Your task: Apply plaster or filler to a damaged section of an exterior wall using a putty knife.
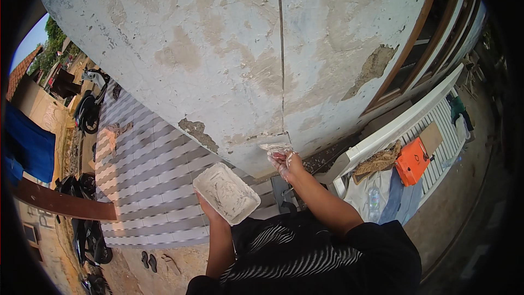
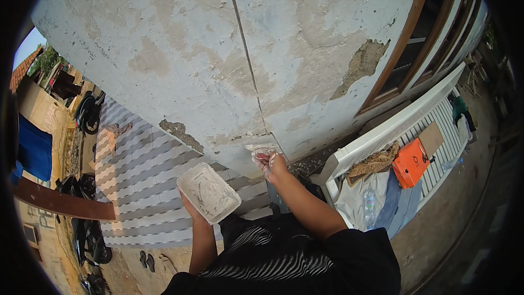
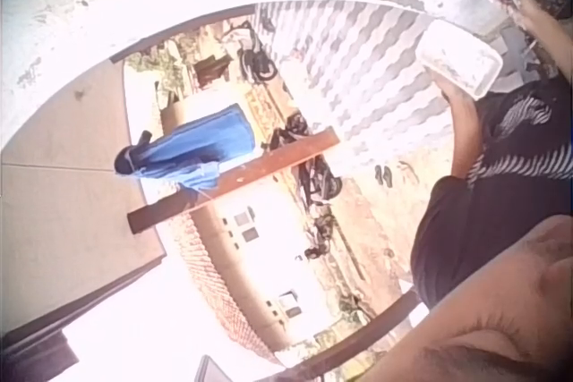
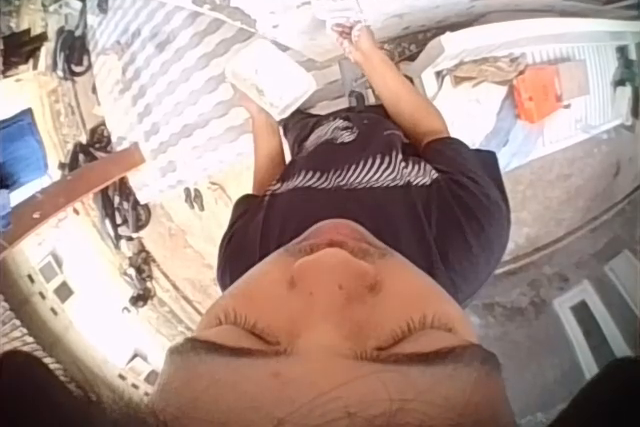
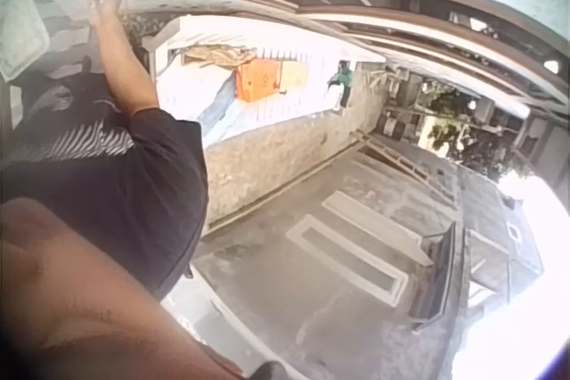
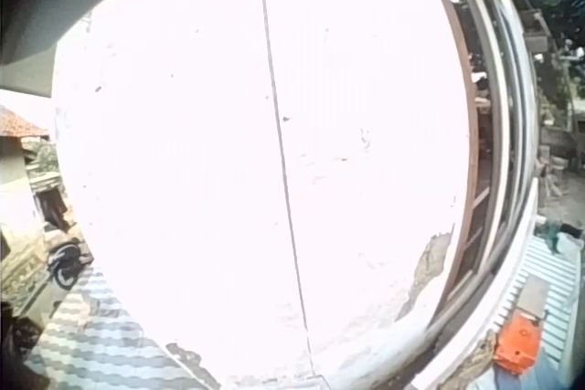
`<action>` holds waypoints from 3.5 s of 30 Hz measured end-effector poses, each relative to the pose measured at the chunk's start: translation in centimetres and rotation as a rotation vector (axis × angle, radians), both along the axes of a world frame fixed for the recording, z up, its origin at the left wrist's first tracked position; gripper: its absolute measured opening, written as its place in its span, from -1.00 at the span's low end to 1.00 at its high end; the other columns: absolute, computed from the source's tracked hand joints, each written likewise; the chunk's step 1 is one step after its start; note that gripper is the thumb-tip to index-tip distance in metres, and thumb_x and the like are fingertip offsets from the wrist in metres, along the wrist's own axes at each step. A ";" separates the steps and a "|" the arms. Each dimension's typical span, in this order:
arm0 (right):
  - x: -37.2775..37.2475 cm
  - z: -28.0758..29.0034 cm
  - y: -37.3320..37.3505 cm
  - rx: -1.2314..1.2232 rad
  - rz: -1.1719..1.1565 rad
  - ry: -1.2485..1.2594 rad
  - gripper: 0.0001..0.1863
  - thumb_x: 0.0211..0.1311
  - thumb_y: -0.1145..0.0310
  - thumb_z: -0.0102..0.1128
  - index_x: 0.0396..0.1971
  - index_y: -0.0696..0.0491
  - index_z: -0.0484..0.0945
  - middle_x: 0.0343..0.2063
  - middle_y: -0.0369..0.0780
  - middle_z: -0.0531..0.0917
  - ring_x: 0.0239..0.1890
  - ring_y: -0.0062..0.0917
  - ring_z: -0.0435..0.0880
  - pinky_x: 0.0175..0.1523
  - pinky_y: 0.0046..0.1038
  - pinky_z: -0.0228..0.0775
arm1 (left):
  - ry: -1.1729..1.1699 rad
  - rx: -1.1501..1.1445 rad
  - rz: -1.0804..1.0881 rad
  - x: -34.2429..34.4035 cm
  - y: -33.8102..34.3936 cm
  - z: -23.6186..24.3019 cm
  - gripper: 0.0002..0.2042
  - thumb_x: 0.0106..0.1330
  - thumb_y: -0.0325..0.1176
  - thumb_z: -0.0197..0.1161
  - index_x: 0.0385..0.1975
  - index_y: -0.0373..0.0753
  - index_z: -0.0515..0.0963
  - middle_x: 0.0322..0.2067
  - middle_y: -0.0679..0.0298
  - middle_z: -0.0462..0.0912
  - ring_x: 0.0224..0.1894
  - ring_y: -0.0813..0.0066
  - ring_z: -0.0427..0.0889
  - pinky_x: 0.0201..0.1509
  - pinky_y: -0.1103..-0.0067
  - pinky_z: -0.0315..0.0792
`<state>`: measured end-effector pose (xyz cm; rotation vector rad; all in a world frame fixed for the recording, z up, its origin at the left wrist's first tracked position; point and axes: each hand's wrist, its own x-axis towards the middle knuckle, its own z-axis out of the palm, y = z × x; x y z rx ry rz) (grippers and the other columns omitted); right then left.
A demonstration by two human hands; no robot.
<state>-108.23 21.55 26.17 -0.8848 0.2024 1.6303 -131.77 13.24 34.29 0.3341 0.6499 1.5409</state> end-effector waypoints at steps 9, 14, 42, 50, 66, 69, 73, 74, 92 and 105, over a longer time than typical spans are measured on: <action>-1.8 2.6 1.6 0.033 0.089 0.058 -0.72 0.35 0.37 -0.25 -0.19 0.22 0.44 -0.26 -0.05 0.62 -0.15 -0.28 0.61 0.06 -0.25 0.47 | -0.003 0.001 0.028 -0.1 -0.1 0.2 -0.38 0.36 0.20 -0.25 0.19 -0.18 0.28 0.11 0.14 0.43 0.07 0.10 0.49 0.12 0.21 0.43; -1.1 3.7 3.6 -0.022 0.176 -0.019 -0.75 0.33 0.35 -0.23 -0.21 0.15 0.43 -0.33 -0.08 0.64 -0.32 -0.36 0.63 -0.31 -0.47 0.46 | -0.050 -0.015 0.015 0.5 0.1 1.1 -0.37 0.36 0.21 -0.29 0.18 -0.19 0.29 0.09 0.13 0.45 0.07 0.09 0.49 0.12 0.20 0.42; -2.3 1.5 -0.3 0.127 0.164 -0.076 -0.82 0.26 0.46 -0.01 -0.14 0.08 0.43 -0.27 -0.19 0.57 -0.35 -0.45 0.61 -0.27 -0.38 0.53 | 0.015 -0.068 0.059 0.3 -0.1 0.7 -0.38 0.39 0.18 -0.31 0.18 -0.21 0.28 0.09 0.12 0.44 0.05 0.10 0.50 0.12 0.24 0.43; -4.8 2.5 1.2 0.064 -0.003 0.081 -0.75 0.26 0.55 -0.01 -0.06 0.08 0.43 -0.20 -0.24 0.54 -0.28 -0.49 0.57 -0.26 -0.43 0.50 | 0.042 -0.056 0.067 -0.7 -0.8 0.5 -0.39 0.37 0.20 -0.27 0.19 -0.17 0.27 0.10 0.16 0.43 0.08 0.14 0.48 0.12 0.24 0.43; -10.0 8.4 0.4 0.066 -0.063 -0.274 -0.81 0.13 0.64 -0.10 -0.37 0.09 0.51 -0.56 -0.29 0.50 -0.60 -0.61 0.42 -0.56 -0.52 0.20 | -0.044 0.036 0.087 -1.9 -2.4 1.9 -0.42 0.40 0.15 -0.26 0.21 -0.18 0.27 0.13 0.14 0.42 0.10 0.12 0.47 0.14 0.22 0.41; -11.4 7.6 0.4 0.130 -0.016 -0.334 -0.79 0.13 0.65 -0.15 -0.41 0.10 0.50 -0.60 -0.32 0.45 -0.62 -0.63 0.36 -0.56 -0.53 0.17 | -0.004 -0.002 0.093 -2.4 -2.3 1.3 -0.40 0.39 0.16 -0.26 0.21 -0.19 0.26 0.14 0.13 0.41 0.11 0.12 0.46 0.15 0.21 0.40; -14.2 8.8 -0.9 0.241 0.149 -0.361 -0.80 0.15 0.64 -0.15 -0.41 0.11 0.50 -0.61 -0.32 0.45 -0.61 -0.66 0.36 -0.56 -0.55 0.15 | -0.006 -0.010 0.088 -2.5 -2.5 1.3 -0.41 0.40 0.14 -0.26 0.21 -0.20 0.26 0.14 0.13 0.41 0.11 0.11 0.46 0.15 0.22 0.40; -14.6 8.9 -1.3 0.305 0.181 -0.362 -0.81 0.16 0.63 -0.14 -0.40 0.12 0.50 -0.61 -0.33 0.45 -0.61 -0.68 0.36 -0.56 -0.56 0.15 | 0.018 0.003 0.093 -2.4 -2.5 1.3 -0.41 0.40 0.13 -0.26 0.21 -0.20 0.26 0.14 0.14 0.41 0.11 0.11 0.46 0.15 0.22 0.40; -0.5 0.6 1.3 -0.007 -0.135 0.038 -0.81 0.20 0.58 0.00 -0.17 0.16 0.45 -0.25 -0.18 0.55 -0.25 -0.41 0.60 -0.26 -0.41 0.57 | -0.045 0.020 0.055 -1.8 -1.0 0.0 -0.42 0.38 0.15 -0.25 0.19 -0.16 0.30 0.14 0.14 0.42 0.11 0.05 0.46 0.14 0.14 0.40; 1.5 2.9 3.7 0.011 -0.099 0.125 -0.77 0.20 0.60 0.01 -0.12 0.23 0.41 -0.18 -0.12 0.53 -0.21 -0.35 0.60 -0.13 -0.35 0.58 | -0.054 -0.017 0.080 -2.0 -0.1 -0.3 -0.41 0.37 0.17 -0.23 0.17 -0.19 0.32 0.08 0.13 0.47 0.04 0.06 0.52 0.08 0.14 0.46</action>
